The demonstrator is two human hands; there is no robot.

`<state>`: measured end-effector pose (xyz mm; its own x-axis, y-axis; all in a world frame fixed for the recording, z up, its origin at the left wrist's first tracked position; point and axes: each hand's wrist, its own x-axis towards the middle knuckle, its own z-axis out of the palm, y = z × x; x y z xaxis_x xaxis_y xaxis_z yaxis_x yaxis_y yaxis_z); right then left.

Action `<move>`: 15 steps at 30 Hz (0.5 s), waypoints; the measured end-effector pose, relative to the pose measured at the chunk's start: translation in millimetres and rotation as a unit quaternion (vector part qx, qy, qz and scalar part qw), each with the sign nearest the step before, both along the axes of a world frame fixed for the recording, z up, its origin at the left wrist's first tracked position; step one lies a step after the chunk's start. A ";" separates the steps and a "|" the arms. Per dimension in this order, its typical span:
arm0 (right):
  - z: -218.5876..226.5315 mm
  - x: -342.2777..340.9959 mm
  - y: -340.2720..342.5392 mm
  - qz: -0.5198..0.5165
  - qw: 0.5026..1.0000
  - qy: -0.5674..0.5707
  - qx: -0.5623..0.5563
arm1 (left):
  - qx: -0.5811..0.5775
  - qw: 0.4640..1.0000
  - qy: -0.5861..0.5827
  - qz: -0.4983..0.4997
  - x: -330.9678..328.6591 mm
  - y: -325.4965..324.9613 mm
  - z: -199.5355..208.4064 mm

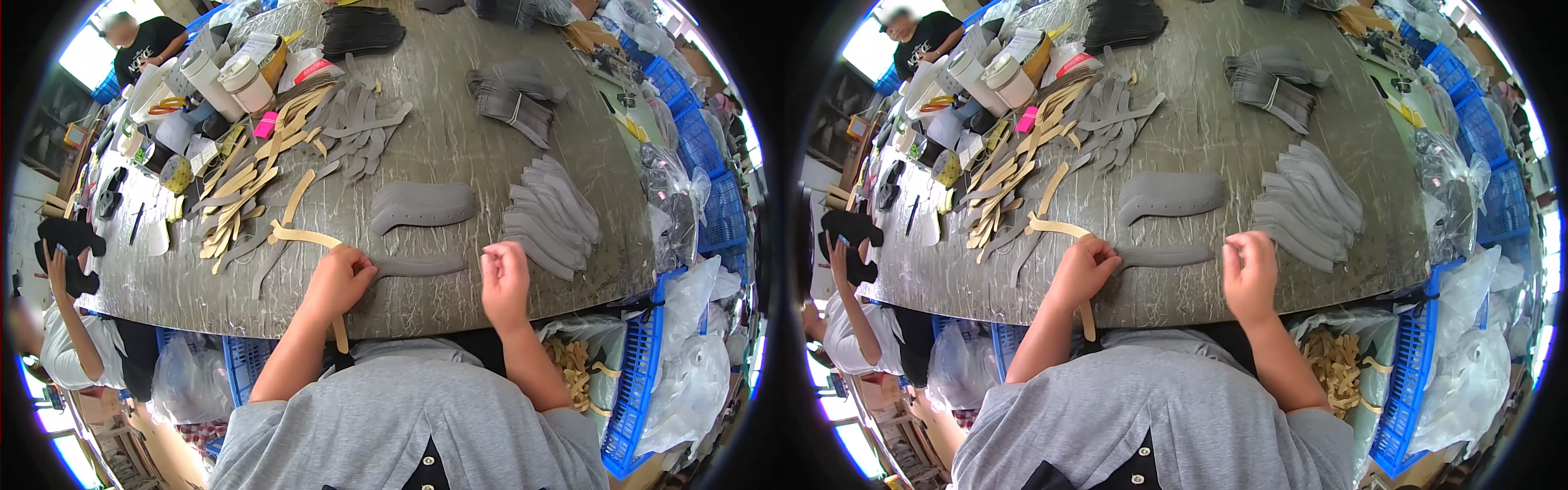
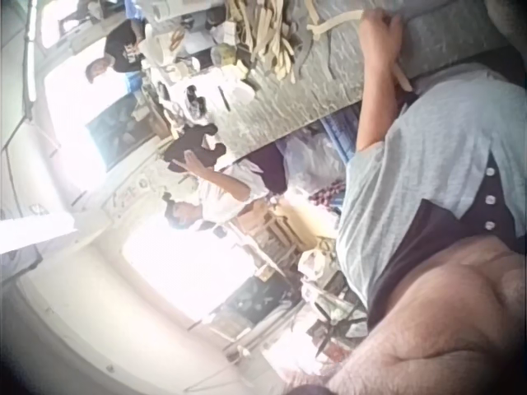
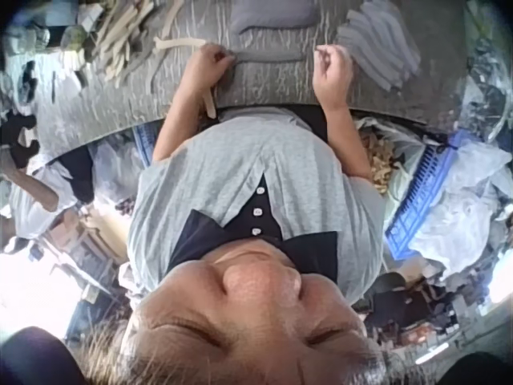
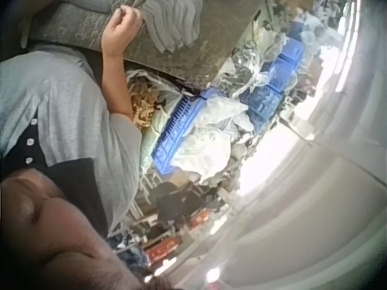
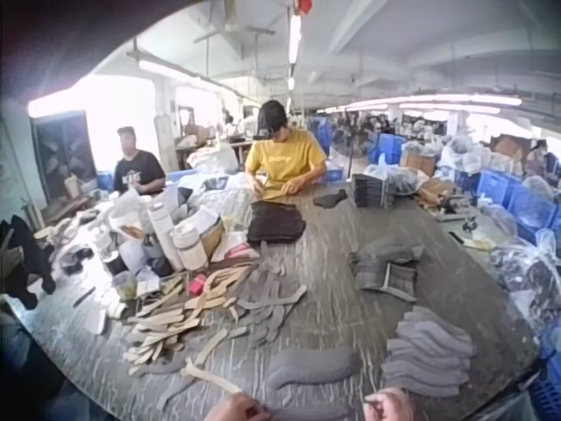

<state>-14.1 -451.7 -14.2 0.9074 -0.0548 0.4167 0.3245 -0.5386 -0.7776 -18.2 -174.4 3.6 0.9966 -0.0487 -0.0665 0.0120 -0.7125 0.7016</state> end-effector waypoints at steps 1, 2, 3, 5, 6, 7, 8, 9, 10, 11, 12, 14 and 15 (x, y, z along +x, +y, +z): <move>10.1 -0.9 6.6 0.023 0.996 -0.051 -0.070 | -0.007 0.999 -0.041 -0.004 -1.2 1.0 -0.8; 25.6 -1.3 17.5 0.048 0.984 -0.101 -0.138 | -0.022 1.000 -0.020 0.005 -2.4 0.6 3.5; 29.7 -1.4 28.2 0.067 0.981 -0.098 -0.151 | -0.037 0.999 0.002 0.012 -3.4 -2.6 11.5; 35.7 -0.7 43.3 0.104 0.974 -0.094 -0.179 | -0.096 0.994 0.049 0.027 -4.7 -6.9 20.5; 33.9 -0.3 44.7 0.115 0.975 -0.056 -0.181 | -0.141 0.987 0.075 0.032 -5.8 -8.2 23.6; 29.0 -0.3 45.7 0.126 0.975 -0.017 -0.183 | -0.185 0.977 0.100 0.038 -6.5 -8.9 26.5; 27.1 0.0 46.3 0.139 0.972 0.022 -0.186 | -0.214 0.973 0.084 0.034 -8.1 -9.5 27.1; 27.5 0.7 44.7 0.142 0.975 0.040 -0.165 | -0.243 0.967 0.069 0.030 -9.4 -9.9 27.8; 30.5 1.5 41.4 0.132 0.978 0.039 -0.157 | -0.271 0.961 0.053 0.024 -9.7 -9.4 28.6; 32.8 1.7 35.2 0.123 0.980 0.040 -0.150 | -0.270 0.961 0.055 0.036 -9.7 -8.3 28.6; 35.2 1.2 26.6 0.114 0.982 0.042 -0.146 | -0.271 0.959 0.059 0.049 -9.9 -6.9 29.5; 40.1 3.8 -2.4 0.043 0.988 0.025 -0.148 | -0.272 0.960 0.039 0.053 -7.6 -3.5 32.3; 45.9 4.4 -19.3 0.004 0.986 0.069 -0.151 | -0.273 0.961 0.017 0.047 -5.8 -0.8 33.2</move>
